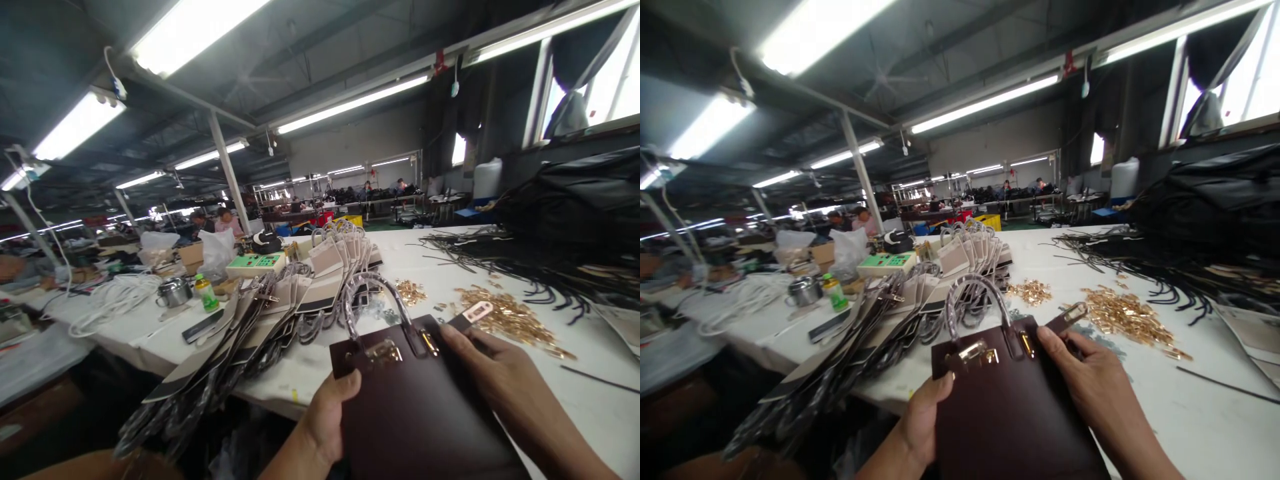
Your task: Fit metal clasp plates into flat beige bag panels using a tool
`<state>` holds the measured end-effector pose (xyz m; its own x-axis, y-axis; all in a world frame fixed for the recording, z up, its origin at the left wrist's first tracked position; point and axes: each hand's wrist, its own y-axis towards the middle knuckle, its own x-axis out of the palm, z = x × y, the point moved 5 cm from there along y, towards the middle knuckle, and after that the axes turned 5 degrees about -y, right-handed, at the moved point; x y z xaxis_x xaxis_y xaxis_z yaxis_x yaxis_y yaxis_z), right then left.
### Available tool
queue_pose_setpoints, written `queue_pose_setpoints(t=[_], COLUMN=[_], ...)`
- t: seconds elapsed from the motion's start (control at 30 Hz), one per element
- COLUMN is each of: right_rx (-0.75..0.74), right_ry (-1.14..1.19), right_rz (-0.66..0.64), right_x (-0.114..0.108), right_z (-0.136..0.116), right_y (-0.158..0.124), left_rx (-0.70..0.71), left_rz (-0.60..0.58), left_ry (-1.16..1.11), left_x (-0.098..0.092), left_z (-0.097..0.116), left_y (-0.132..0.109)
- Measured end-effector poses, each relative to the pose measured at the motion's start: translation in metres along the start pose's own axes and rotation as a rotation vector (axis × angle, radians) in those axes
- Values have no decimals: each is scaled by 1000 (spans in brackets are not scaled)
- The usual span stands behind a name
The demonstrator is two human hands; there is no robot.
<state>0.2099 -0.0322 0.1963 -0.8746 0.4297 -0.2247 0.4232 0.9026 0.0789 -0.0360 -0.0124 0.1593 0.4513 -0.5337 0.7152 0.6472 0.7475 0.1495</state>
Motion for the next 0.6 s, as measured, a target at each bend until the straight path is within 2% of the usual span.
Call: queue_pose_setpoints(t=[0.07,0.13,0.17,0.27,0.33,0.5,0.6], right_rx=[-166,-287,-326,-384,-408,-520,-494], right_ry=[-210,-277,-282,-256,-192,-24,-21], right_rz=[143,196,167,-79,-181,-195,-36], right_x=[-11,-17,-17,-4,8,35,34], right_z=[-6,-12,-15,-25,-30,-24,-17], right_y=[0,-5,-10,-26,-37,-52,-50], left_rx=[3,42,66,102,121,145,147], left_rz=[22,23,24,36,46,99,96], left_ry=[-24,-16,-3,40,59,72,70], left_x=[4,11,16,29,36,38,34], left_z=[3,9,11,12,10,9,13], left_y=[0,0,0,0,0,-6,-12])
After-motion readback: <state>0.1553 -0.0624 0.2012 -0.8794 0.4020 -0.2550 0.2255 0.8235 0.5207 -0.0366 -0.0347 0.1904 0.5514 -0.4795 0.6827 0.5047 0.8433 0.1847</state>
